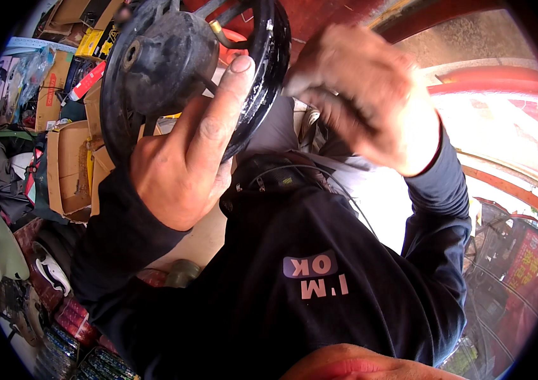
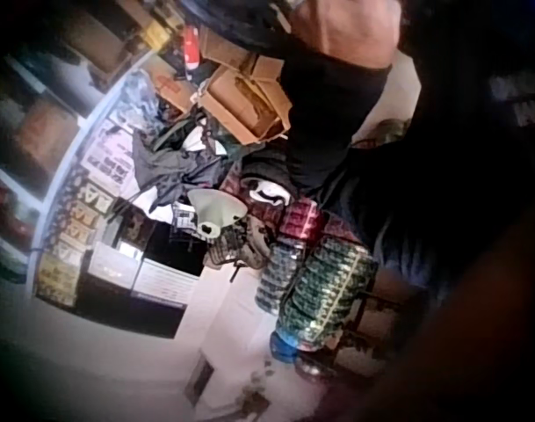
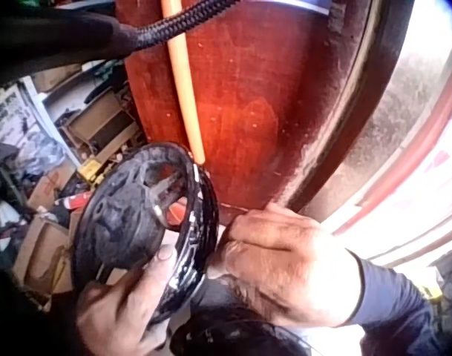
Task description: The person holds a black mechanical part, likely a brake drum, and applies a white substance to its surface. They then pick up a small metal piece, manipulate it, and insert it into the part. Later, the person applies a dark viscous substance from a container to the part using a small tool.
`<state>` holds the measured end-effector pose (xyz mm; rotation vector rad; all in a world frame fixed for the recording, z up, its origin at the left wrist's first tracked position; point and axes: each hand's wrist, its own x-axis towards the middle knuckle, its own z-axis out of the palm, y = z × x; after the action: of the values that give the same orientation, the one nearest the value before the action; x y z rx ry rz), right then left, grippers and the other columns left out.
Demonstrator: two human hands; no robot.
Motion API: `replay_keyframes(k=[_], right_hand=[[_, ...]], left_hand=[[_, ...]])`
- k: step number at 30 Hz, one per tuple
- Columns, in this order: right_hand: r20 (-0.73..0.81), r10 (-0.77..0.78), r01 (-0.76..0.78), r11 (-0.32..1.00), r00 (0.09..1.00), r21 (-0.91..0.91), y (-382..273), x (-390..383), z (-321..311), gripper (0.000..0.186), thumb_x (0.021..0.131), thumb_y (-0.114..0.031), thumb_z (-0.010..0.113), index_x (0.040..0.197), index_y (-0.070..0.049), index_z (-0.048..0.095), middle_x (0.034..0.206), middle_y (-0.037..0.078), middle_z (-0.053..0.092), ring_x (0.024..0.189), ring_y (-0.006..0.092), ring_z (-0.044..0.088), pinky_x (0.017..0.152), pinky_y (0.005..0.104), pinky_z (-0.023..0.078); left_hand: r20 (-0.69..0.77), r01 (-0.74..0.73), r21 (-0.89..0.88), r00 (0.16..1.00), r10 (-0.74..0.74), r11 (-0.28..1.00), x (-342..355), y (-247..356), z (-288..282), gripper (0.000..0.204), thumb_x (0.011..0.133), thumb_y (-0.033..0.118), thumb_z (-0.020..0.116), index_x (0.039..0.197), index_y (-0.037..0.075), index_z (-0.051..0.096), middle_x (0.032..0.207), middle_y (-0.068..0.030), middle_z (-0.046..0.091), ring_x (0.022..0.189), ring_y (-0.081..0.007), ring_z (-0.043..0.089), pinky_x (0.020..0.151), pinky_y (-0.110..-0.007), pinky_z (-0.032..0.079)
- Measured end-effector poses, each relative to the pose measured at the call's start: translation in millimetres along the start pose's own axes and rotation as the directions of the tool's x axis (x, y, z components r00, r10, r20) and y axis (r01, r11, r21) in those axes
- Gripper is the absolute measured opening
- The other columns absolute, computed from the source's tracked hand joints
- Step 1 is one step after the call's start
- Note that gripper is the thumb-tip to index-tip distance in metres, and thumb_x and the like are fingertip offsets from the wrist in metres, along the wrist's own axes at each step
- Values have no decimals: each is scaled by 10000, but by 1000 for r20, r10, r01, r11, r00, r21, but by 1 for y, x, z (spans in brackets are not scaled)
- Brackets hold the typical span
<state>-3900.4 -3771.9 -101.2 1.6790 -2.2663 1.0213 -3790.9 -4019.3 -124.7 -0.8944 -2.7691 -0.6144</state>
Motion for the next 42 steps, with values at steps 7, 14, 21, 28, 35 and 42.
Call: replay_keyframes(k=[7, 14, 21, 28, 35, 42], right_hand=[[-6, 11, -11, 1000, 1000, 15, -3, -2, 4, 239, 757, 90, 737, 969, -14, 700, 905, 127, 640, 853, 324, 641, 751, 398, 511], [13, 26, -26, 1000, 1000, 13, -4, -1, 0, 267, 739, 108, 731, 975, -11, 690, 907, 126, 640, 865, 334, 646, 754, 402, 517], [18, 63, -62, 998, 998, -6, -6, -2, -3, 286, 724, 122, 726, 974, -9, 685, 919, 132, 644, 891, 340, 655, 764, 423, 530], [69, 56, -56, 998, 996, -7, -7, -4, -3, 289, 704, 126, 730, 952, -15, 691, 924, 129, 655, 901, 346, 659, 774, 425, 540], [62, 56, -54, 998, 996, -40, -6, -1, -4, 270, 722, 110, 741, 951, -19, 679, 927, 128, 660, 888, 359, 658, 773, 426, 535], [31, 66, -63, 994, 997, -85, -3, 2, -11, 268, 728, 115, 739, 948, -27, 681, 913, 124, 649, 861, 364, 656, 756, 440, 533]], left_hand=[[-1, 20, -27, 1000, -20, 999, 5, 3, 2, 1029, 633, -136, 709, 1556, -71, 259, 1550, -280, 431, 1304, -448, 570, 1044, -420, 526], [9, 41, -3, 999, -41, 999, 7, 7, 3, 1009, 636, -120, 709, 1550, -57, 288, 1539, -251, 459, 1234, -431, 618, 938, -407, 586], [31, 52, 7, 998, -53, 999, 8, 10, 3, 1011, 625, -111, 712, 1546, -60, 298, 1534, -239, 471, 1209, -425, 632, 913, -397, 595], [-18, -4, -7, 1000, 4, 1000, 9, 7, 8, 1006, 623, -107, 713, 1538, -76, 296, 1540, -250, 460, 1259, -410, 610, 925, -392, 591], [-16, -33, 1, 999, 33, 999, 9, 4, 7, 1014, 621, -116, 713, 1539, -83, 283, 1547, -274, 437, 1283, -432, 590, 951, -400, 580], [-12, -32, -51, 999, 31, 998, 9, 7, 5, 1023, 630, -111, 719, 1547, -90, 265, 1549, -284, 430, 1316, -432, 567, 1004, -408, 551]])
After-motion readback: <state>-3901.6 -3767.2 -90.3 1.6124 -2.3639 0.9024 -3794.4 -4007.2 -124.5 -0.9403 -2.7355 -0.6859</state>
